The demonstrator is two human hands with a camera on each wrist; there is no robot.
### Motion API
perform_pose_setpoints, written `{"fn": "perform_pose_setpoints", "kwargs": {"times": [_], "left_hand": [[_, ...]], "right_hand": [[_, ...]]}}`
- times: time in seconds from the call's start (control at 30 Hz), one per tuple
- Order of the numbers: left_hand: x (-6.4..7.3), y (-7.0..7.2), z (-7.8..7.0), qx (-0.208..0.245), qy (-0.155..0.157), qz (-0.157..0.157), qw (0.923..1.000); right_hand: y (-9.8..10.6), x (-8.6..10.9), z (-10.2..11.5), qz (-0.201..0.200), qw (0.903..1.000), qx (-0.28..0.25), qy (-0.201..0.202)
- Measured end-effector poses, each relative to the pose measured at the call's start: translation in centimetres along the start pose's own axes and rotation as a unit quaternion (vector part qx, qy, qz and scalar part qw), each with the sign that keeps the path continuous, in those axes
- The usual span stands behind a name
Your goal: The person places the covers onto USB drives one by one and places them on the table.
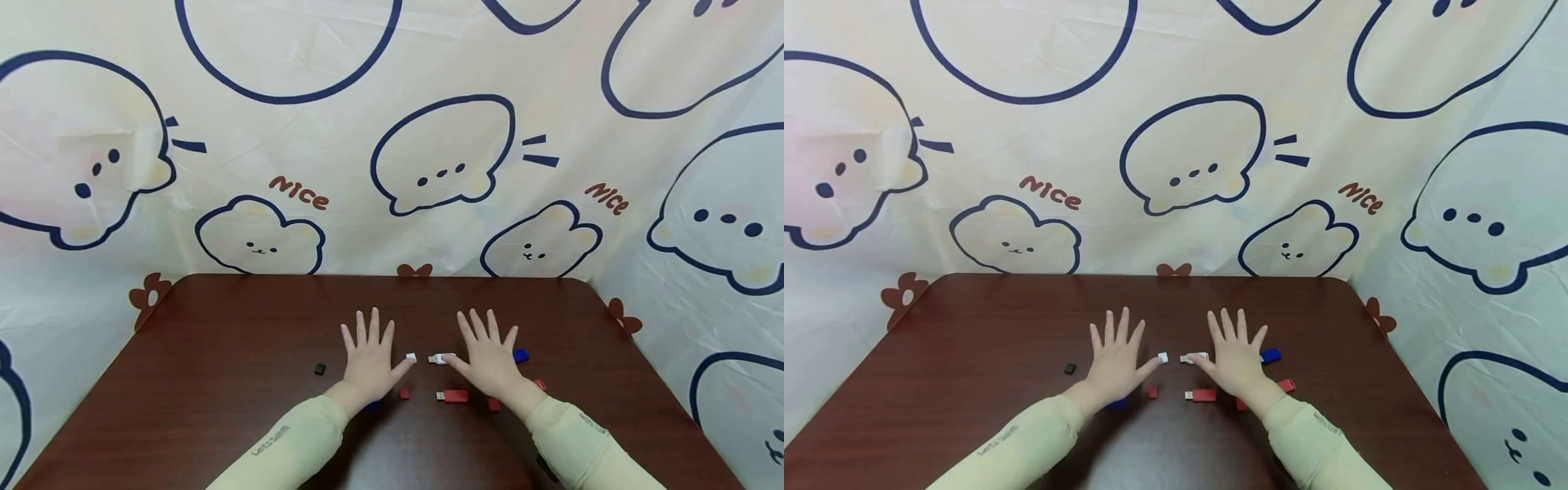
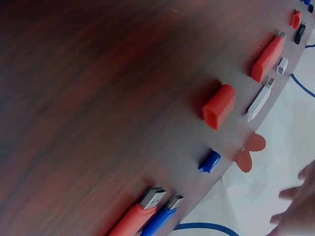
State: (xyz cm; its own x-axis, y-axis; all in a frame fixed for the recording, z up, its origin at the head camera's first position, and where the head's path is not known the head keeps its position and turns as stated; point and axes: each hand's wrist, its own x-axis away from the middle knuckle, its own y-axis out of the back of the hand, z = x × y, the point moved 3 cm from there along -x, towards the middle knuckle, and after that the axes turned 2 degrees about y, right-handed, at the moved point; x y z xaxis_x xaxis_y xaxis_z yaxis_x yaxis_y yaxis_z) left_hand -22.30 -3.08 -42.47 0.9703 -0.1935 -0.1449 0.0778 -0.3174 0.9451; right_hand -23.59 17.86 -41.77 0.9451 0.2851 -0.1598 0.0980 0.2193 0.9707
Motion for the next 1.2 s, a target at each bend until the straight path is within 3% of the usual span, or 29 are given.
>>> {"fn": "perform_pose_setpoints", "kwargs": {"times": [0.2, 0.47, 0.73, 1.0, 1.2], "left_hand": [[-1.2, -0.3, -0.4, -0.013, -0.001, 0.040, 0.9991], [-1.8, -1.7, -1.2, -0.054, -0.006, 0.072, 0.9960], [-2.5, -2.0, -1.3, -0.065, -0.006, 0.051, 0.9965], [-2.8, -2.7, -1.7, -0.097, -0.037, 0.033, 0.9940], [-2.9, -2.9, -1.6, -0.088, -0.047, 0.011, 0.9949]], "right_hand": [[-0.4, -1.0, 0.8, 0.017, 0.9994, 0.016, 0.027], [-1.5, -1.1, 0.9, 0.043, 0.9979, 0.036, 0.034], [-2.0, -1.5, 1.3, 0.038, 0.9963, 0.045, 0.062], [-2.5, -1.7, 1.8, 0.010, 0.9907, 0.077, 0.112], [-2.5, -1.8, 1.9, -0.011, 0.9884, 0.081, 0.128]]}}
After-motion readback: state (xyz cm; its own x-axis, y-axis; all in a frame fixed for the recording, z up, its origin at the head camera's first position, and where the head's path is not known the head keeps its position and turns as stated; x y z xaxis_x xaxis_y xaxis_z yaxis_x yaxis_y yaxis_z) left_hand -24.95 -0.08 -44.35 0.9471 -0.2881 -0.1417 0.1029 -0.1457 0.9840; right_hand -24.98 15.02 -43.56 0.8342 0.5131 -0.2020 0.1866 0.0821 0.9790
